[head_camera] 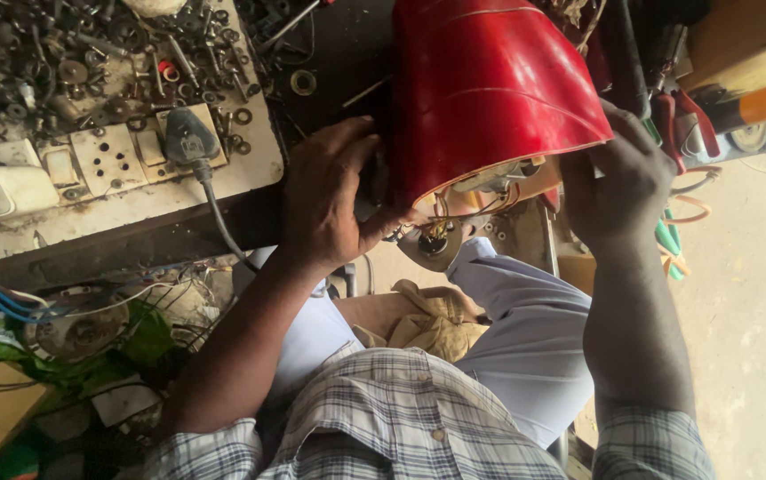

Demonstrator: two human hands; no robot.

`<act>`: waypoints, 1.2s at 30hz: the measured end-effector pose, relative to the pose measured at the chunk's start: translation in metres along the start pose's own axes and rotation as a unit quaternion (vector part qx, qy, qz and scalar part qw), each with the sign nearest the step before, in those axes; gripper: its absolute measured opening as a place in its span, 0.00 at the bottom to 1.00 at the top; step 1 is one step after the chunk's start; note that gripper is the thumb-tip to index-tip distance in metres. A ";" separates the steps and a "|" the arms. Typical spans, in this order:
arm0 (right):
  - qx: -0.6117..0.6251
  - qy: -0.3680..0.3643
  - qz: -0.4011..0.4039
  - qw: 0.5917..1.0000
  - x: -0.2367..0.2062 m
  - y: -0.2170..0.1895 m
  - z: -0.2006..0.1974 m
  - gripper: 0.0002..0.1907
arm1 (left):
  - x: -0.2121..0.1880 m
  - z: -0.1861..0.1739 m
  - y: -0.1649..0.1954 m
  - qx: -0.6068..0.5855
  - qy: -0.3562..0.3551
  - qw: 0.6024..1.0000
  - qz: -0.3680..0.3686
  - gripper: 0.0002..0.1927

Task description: The person is repairing a red electric kettle by manipulating its internal wiring and components. They use a screwdriver to adjust parts inside the kettle's base and handle the exposed wires.

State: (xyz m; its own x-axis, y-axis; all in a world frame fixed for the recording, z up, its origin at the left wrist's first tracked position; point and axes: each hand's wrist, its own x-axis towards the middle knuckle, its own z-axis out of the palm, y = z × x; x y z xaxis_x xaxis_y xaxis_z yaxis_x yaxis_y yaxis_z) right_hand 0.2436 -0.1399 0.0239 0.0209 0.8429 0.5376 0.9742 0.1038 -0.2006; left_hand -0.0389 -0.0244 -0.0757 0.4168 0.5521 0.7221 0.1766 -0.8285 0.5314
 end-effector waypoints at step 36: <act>-0.142 0.019 0.025 0.989 0.000 -0.008 -0.002 0.13 | -0.003 -0.003 -0.005 -0.081 0.009 0.997 -0.017 0.37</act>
State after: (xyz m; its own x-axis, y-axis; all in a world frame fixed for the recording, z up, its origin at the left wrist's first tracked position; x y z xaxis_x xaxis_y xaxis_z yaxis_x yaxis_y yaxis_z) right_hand 0.2363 -0.1417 0.0275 0.0735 0.8224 0.5641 0.9955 -0.0946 0.0082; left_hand -0.0432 -0.0220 -0.0792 0.3963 0.5828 0.7094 0.0434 -0.7837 0.6196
